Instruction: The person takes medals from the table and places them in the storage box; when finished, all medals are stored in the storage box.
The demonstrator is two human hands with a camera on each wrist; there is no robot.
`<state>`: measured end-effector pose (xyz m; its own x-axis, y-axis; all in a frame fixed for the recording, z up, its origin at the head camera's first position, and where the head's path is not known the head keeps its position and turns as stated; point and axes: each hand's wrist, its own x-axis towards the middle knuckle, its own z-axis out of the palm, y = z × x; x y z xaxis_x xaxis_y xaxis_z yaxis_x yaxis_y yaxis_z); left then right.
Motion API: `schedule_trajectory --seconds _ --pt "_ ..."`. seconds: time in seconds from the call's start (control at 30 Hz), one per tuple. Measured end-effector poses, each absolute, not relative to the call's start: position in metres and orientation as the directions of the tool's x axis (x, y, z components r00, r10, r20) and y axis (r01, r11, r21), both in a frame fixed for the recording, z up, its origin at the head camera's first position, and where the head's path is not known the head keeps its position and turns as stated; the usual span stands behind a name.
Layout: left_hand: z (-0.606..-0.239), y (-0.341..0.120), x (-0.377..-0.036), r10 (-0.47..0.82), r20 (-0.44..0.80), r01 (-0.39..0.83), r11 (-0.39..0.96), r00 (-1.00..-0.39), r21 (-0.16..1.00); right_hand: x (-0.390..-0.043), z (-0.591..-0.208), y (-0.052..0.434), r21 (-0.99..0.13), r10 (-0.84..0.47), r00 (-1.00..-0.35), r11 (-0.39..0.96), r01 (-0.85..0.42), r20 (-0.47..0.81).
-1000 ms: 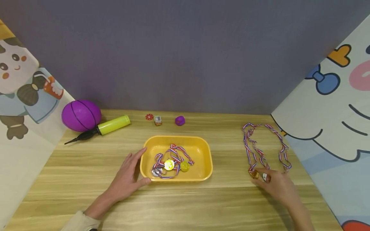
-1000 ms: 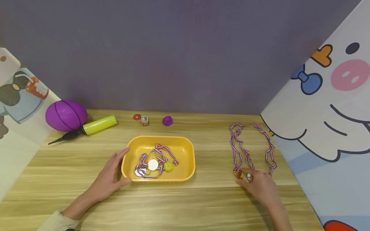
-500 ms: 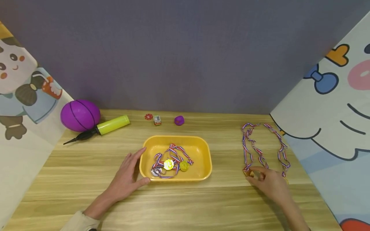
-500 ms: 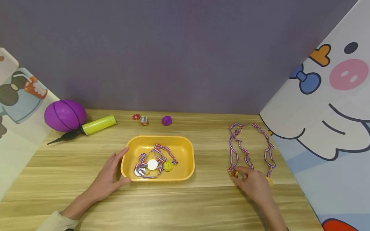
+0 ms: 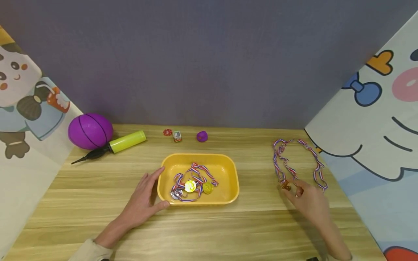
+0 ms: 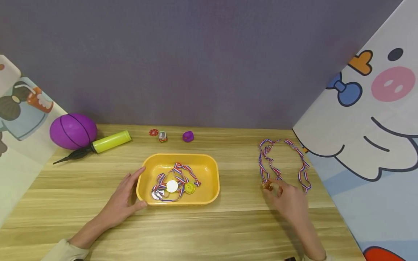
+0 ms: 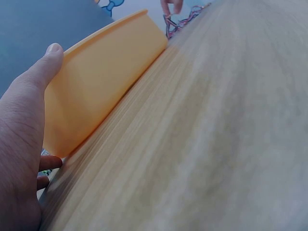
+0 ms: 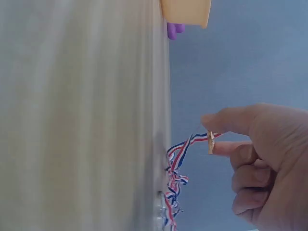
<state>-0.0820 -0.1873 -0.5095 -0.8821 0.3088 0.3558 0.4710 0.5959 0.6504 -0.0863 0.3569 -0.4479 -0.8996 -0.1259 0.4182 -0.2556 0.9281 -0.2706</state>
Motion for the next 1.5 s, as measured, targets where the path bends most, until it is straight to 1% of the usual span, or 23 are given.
schedule_trajectory --seconds 0.1,0.27,0.47,0.57,0.87,1.1,1.23,1.5 --pt "-0.51 -0.187 -0.082 0.31 0.353 0.469 0.597 -0.883 0.65 -0.092 -0.44 0.357 -0.285 -0.095 -0.899 0.93 -0.234 0.427" --pt "-0.51 -0.187 -0.082 0.31 0.348 0.466 0.6 -0.885 0.65 -0.105 -0.426 0.357 -0.262 -0.115 -0.863 0.926 -0.273 0.492" --pt "-0.509 -0.187 -0.081 0.309 0.344 0.462 0.596 -0.887 0.657 -0.124 -0.409 0.352 -0.324 -0.047 -0.887 0.921 -0.217 0.46" --pt "-0.51 -0.187 -0.081 0.31 0.343 0.462 0.596 -0.887 0.657 -0.134 -0.405 0.35 -0.329 -0.025 -0.886 0.923 -0.198 0.462" --pt "-0.509 -0.187 -0.081 0.304 0.328 0.447 0.603 -0.894 0.66 -0.161 -0.396 0.343 -0.344 -0.021 -0.828 0.903 -0.256 0.561" --pt "-0.509 -0.188 -0.081 0.304 0.34 0.456 0.604 -0.89 0.654 -0.179 -0.372 0.329 -0.34 -0.038 -0.781 0.886 -0.315 0.623" --pt "-0.509 -0.189 -0.08 0.305 0.336 0.453 0.602 -0.891 0.657 -0.185 -0.361 0.32 -0.339 -0.047 -0.772 0.88 -0.332 0.634" --pt "-0.51 -0.188 -0.081 0.311 0.342 0.463 0.599 -0.887 0.653 -0.174 -0.349 0.3 -0.421 -0.029 -0.786 0.832 -0.362 0.617"
